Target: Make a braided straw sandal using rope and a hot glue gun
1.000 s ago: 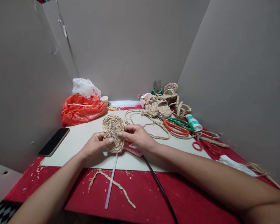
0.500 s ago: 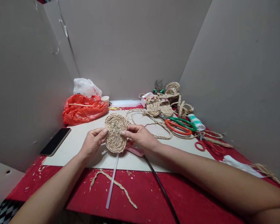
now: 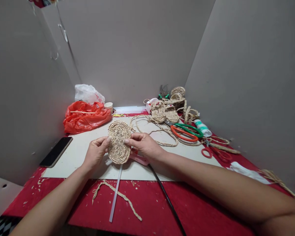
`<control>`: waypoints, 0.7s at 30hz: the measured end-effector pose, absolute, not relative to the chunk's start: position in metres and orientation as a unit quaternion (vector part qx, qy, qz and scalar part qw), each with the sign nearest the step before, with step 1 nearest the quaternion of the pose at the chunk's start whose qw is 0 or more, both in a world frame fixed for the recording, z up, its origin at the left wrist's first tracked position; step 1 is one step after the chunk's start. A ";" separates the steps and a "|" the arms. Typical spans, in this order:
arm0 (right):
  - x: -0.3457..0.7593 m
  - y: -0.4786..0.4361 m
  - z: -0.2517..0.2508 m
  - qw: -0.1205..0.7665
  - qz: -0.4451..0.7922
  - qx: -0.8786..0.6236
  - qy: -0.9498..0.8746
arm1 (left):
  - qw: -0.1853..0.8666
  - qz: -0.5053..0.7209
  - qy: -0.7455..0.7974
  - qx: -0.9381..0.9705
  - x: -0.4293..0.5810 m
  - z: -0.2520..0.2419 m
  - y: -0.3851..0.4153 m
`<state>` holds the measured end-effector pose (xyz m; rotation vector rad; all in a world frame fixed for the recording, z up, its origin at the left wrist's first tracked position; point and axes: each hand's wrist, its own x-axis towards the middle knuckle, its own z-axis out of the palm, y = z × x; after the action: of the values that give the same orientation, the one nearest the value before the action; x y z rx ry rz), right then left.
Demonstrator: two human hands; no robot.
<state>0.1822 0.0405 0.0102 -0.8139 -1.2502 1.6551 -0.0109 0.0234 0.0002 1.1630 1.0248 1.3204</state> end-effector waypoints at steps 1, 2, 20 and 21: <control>0.182 0.041 0.010 0.450 0.661 -0.326 -0.504 | 0.530 0.544 0.432 0.486 -0.011 0.000 0.023; 0.183 0.043 0.008 0.460 0.656 -0.321 -0.505 | 0.534 0.533 0.439 0.488 -0.011 0.000 0.023; 0.198 0.050 0.022 0.558 0.492 -0.335 -0.578 | 0.442 0.471 0.537 0.543 -0.020 -0.001 0.026; 0.200 0.049 0.025 0.576 0.468 -0.330 -0.583 | 0.433 0.493 0.536 0.532 -0.021 -0.001 0.028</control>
<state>0.1999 0.0495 0.0247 -0.7733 -1.3641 1.0960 -0.0210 0.0278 -0.0010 1.3255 1.3350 1.2286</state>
